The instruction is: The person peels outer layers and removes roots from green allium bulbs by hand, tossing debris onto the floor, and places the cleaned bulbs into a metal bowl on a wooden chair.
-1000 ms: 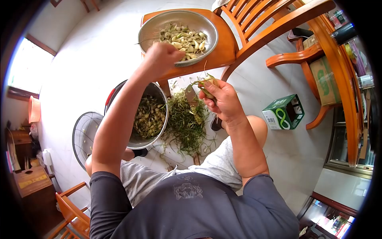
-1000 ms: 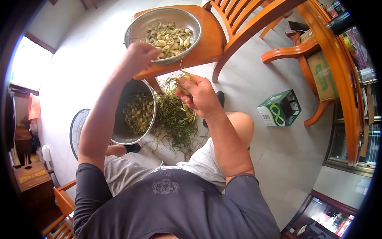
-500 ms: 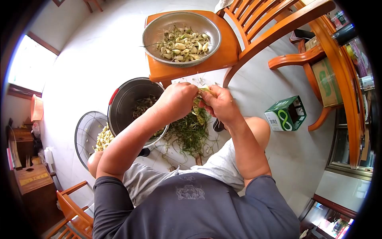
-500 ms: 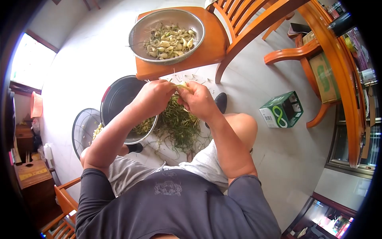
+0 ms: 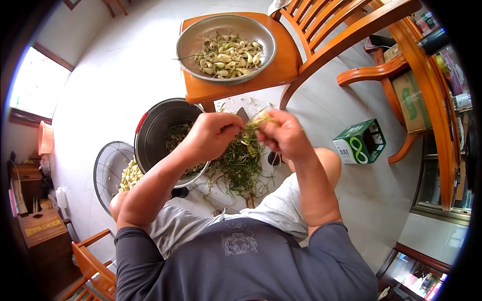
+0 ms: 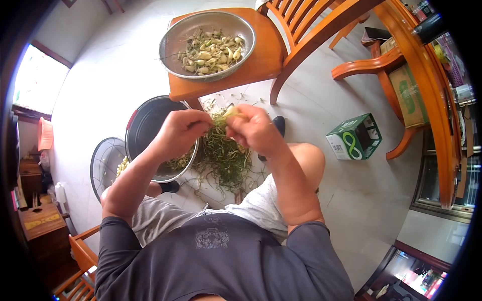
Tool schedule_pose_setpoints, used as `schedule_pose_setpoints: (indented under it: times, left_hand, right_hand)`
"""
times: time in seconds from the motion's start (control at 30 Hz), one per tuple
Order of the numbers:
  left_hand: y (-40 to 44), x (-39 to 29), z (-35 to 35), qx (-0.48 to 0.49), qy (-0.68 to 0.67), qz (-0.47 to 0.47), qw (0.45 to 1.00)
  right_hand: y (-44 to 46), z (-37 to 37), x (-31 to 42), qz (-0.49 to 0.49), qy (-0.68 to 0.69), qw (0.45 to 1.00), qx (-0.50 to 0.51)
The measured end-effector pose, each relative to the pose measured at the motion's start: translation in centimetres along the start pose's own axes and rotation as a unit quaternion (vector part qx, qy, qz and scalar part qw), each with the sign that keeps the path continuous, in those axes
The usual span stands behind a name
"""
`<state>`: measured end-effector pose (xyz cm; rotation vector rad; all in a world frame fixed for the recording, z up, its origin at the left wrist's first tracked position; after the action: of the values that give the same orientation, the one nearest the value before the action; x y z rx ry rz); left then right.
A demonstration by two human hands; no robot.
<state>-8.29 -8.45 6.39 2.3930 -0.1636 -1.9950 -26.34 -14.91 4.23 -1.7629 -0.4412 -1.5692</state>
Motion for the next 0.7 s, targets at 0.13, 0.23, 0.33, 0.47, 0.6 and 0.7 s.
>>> schedule_pose_setpoints:
  times: [0.13, 0.23, 0.33, 0.47, 0.6, 0.7]
  left_hand:
    - [-1.4, 2.7, -1.4, -0.036, -0.158, -0.178, 0.971]
    - [-2.5, 4.2, -0.7, 0.055, -0.011, -0.186, 0.981]
    - [-3.5, 7.5, 1.1, 0.145, 0.118, -0.118, 0.975]
    - [-3.9, 11.2, 2.5, 0.214, 0.316, -0.091, 0.920]
    - [-2.0, 9.2, 1.3, 0.149, 0.368, -0.013, 0.918]
    - [0.6, 6.4, -0.5, 0.040, 0.364, -0.013, 0.931]
  right_hand:
    - [0.6, -2.3, -0.5, -0.062, 0.137, 0.988, -0.029]
    - [0.5, -1.8, 0.2, -0.056, 0.120, 0.990, -0.039]
    - [0.9, -1.6, 1.3, -0.070, 0.111, 0.990, -0.045]
    - [3.0, -1.8, 5.2, -0.104, 0.073, 0.989, -0.071]
    - [9.8, -3.2, 7.7, -0.103, -0.073, 0.988, -0.094]
    - [14.7, -4.3, 8.3, -0.111, -0.320, 0.929, -0.147]
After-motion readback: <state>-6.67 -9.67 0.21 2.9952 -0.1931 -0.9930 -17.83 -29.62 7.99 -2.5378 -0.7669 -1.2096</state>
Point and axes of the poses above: each hand's wrist, its own y-axis towards the middle knuckle, its own z-axis out of the palm, x = y × z, the point moved 3 cm from there along y, towards the middle knuckle, and after that the axes turned 14 degrees about -y, right-handed, at the moved point
